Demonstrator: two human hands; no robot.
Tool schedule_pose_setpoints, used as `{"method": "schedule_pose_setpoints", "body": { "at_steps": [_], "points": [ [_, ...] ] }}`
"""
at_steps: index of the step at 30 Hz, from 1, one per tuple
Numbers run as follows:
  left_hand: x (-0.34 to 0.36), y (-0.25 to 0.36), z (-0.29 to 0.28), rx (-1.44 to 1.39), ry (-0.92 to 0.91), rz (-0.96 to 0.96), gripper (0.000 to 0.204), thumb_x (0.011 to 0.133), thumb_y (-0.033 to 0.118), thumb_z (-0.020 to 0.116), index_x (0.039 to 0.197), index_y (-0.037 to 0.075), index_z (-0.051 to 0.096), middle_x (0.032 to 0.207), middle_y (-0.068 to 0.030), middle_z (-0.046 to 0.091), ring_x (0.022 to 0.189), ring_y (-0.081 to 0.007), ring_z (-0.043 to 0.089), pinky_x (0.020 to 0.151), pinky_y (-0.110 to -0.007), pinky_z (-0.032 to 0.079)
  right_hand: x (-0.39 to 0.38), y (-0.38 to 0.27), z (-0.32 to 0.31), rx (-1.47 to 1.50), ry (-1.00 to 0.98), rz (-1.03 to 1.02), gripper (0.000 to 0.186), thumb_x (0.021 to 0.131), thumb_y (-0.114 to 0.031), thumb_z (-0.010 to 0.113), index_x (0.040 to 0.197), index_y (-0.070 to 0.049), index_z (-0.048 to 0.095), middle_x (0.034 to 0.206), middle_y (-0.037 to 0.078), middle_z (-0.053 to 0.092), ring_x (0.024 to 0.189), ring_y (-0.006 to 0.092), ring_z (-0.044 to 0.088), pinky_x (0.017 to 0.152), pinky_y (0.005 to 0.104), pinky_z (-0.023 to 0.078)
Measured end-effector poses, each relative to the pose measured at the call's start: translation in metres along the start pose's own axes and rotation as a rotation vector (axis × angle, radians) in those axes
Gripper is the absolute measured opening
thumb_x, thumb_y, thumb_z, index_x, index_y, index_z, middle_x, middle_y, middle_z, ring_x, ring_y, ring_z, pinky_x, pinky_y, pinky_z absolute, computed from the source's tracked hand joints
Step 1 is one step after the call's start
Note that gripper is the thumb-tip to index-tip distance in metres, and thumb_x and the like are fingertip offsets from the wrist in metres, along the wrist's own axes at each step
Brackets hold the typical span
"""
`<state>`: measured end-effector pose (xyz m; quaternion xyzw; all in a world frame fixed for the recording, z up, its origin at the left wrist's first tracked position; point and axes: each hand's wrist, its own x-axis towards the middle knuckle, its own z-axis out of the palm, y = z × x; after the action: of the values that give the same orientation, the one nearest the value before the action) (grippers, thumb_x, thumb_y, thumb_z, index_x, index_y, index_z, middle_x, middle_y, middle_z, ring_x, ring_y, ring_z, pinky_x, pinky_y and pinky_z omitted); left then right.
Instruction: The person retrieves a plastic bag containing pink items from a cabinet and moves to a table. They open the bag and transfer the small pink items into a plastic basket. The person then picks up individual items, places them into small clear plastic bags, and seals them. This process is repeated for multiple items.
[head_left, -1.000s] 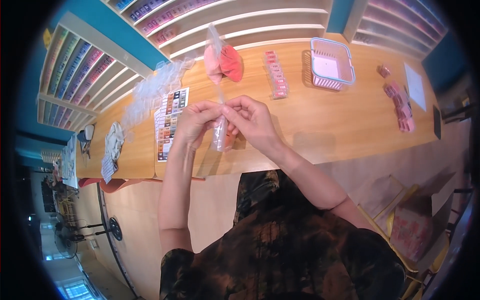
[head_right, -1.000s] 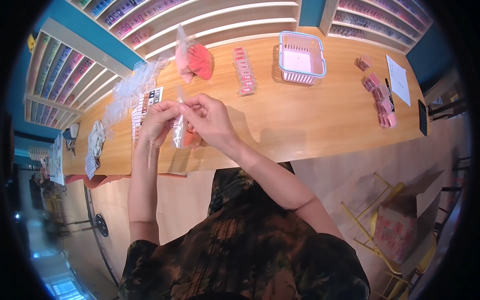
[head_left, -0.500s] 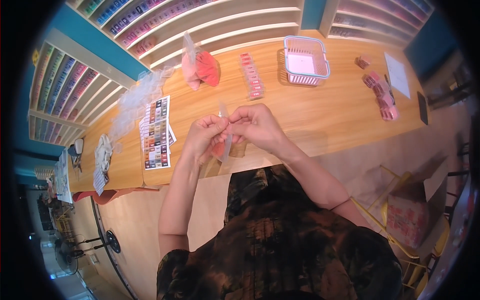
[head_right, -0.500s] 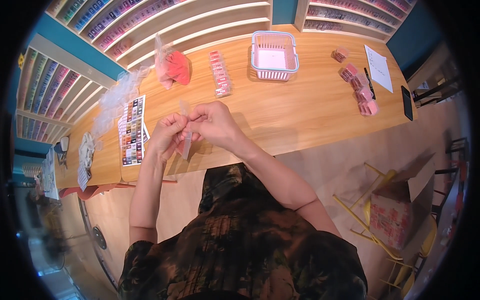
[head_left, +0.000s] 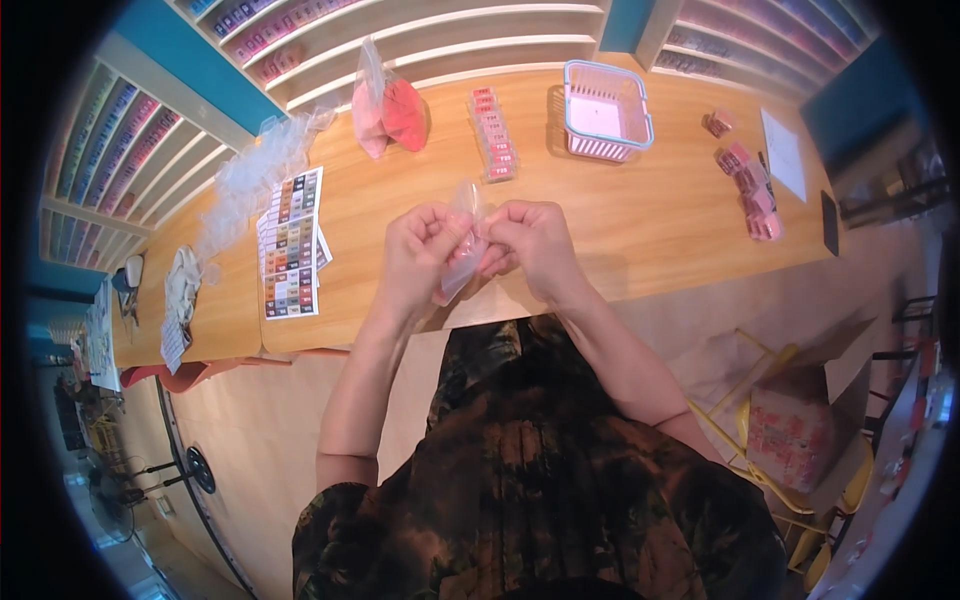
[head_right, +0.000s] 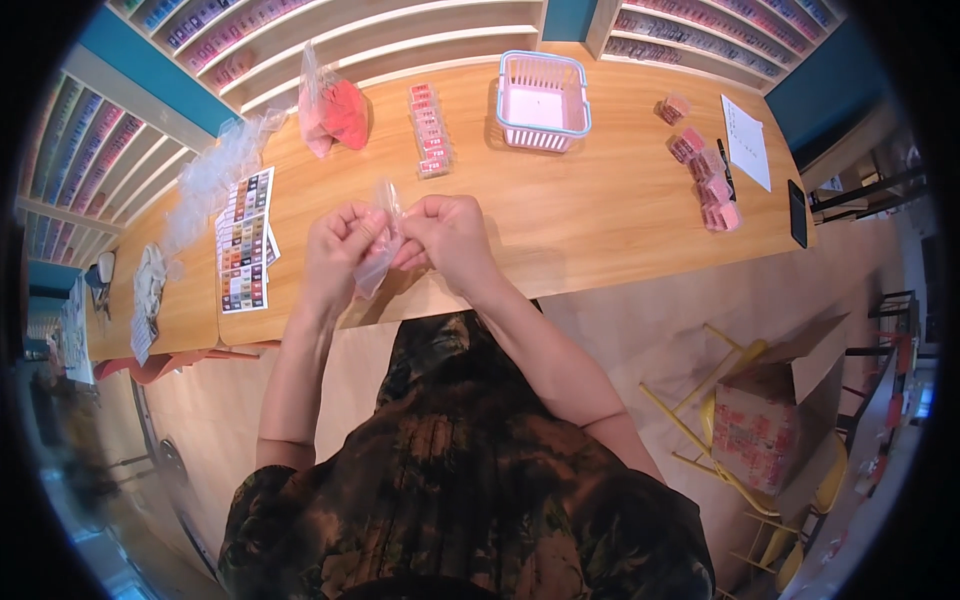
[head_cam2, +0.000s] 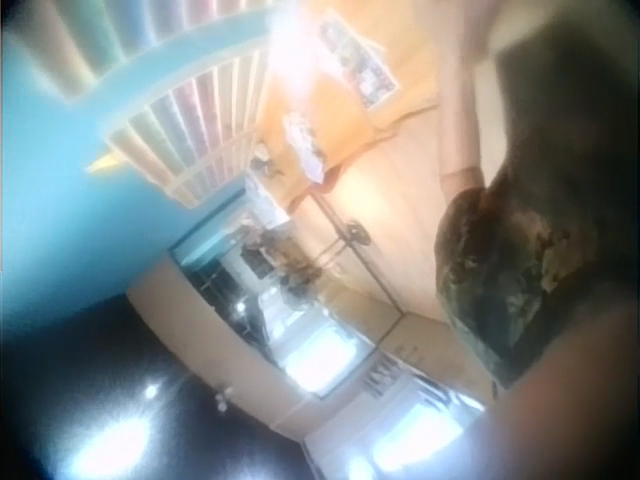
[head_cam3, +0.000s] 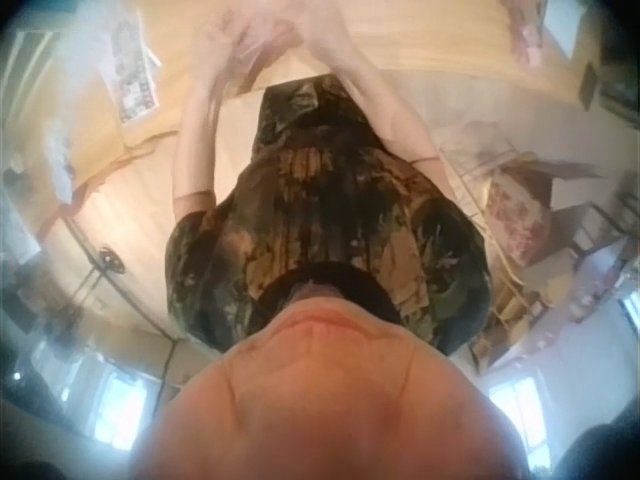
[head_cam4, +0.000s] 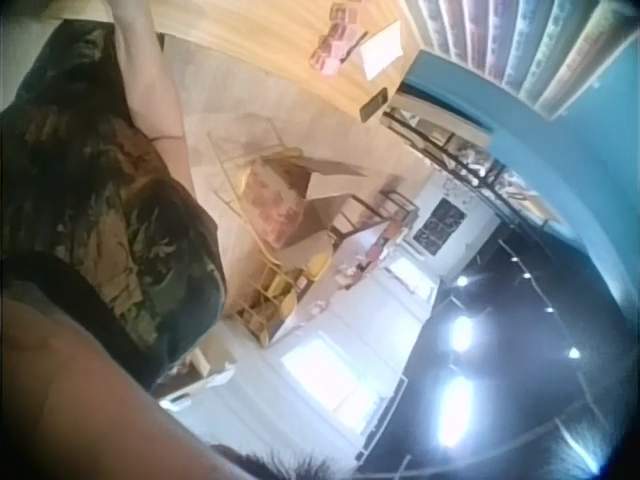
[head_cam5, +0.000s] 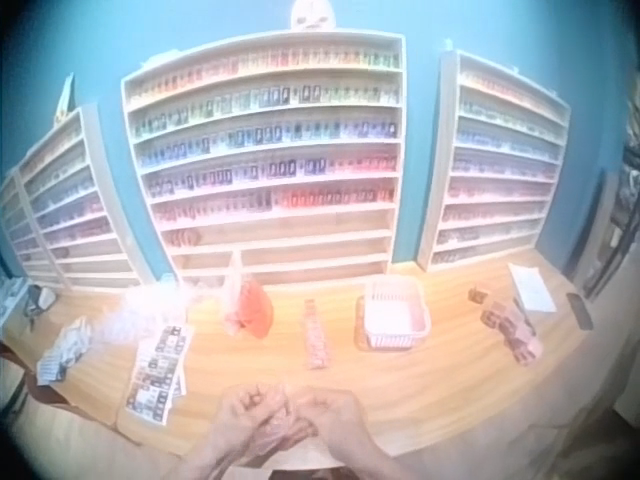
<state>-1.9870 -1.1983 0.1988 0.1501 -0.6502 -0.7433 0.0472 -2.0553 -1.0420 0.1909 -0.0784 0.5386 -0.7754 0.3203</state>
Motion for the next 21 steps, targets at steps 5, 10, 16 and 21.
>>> {"method": "schedule_pose_setpoints", "body": {
  "at_steps": [5,10,16,21],
  "points": [
    [-0.003,0.010,-0.010,-0.088,-0.021,0.012,0.012,0.097,0.016,0.068,0.094,0.005,0.063,0.074,0.0038,0.059,0.063,-0.0026,0.050,0.056,-0.018,0.039,-0.003,-0.008,-0.009,-0.063,0.068,0.008,0.013,0.092,-0.008,0.063,0.087,0.003,0.067,0.074,0.013,0.070,0.058,0.0169,0.070,0.052,0.0258,0.056],
    [-0.008,0.048,-0.043,0.336,-0.071,0.078,0.016,0.095,0.013,0.070,0.087,0.005,0.060,0.071,0.0061,0.054,0.061,-0.0021,0.045,0.054,-0.020,0.034,-0.015,-0.029,-0.015,-0.317,0.112,-0.091,0.010,0.090,-0.001,0.063,0.084,0.005,0.065,0.073,0.012,0.069,0.058,0.0140,0.069,0.053,0.0250,0.055],
    [-0.017,0.082,-0.044,0.991,-0.079,0.340,0.022,0.094,0.011,0.069,0.086,0.000,0.051,0.065,-0.0038,0.047,0.058,-0.0102,0.044,0.053,-0.028,0.036,-0.006,-0.042,-0.033,-0.629,0.084,-0.424,0.012,0.092,-0.009,0.067,0.095,0.002,0.070,0.074,0.007,0.069,0.061,0.0132,0.069,0.056,0.0267,0.053],
    [-0.021,0.078,-0.049,1.100,0.057,0.392,0.022,0.095,0.012,0.067,0.086,0.000,0.051,0.063,-0.0059,0.045,0.057,-0.0152,0.042,0.053,-0.032,0.036,0.033,-0.069,-0.135,-1.546,0.567,-0.593,0.024,0.088,-0.019,0.072,0.106,-0.004,0.069,0.103,0.012,0.069,0.088,0.0278,0.070,0.073,0.0392,0.054]
  ]
}}
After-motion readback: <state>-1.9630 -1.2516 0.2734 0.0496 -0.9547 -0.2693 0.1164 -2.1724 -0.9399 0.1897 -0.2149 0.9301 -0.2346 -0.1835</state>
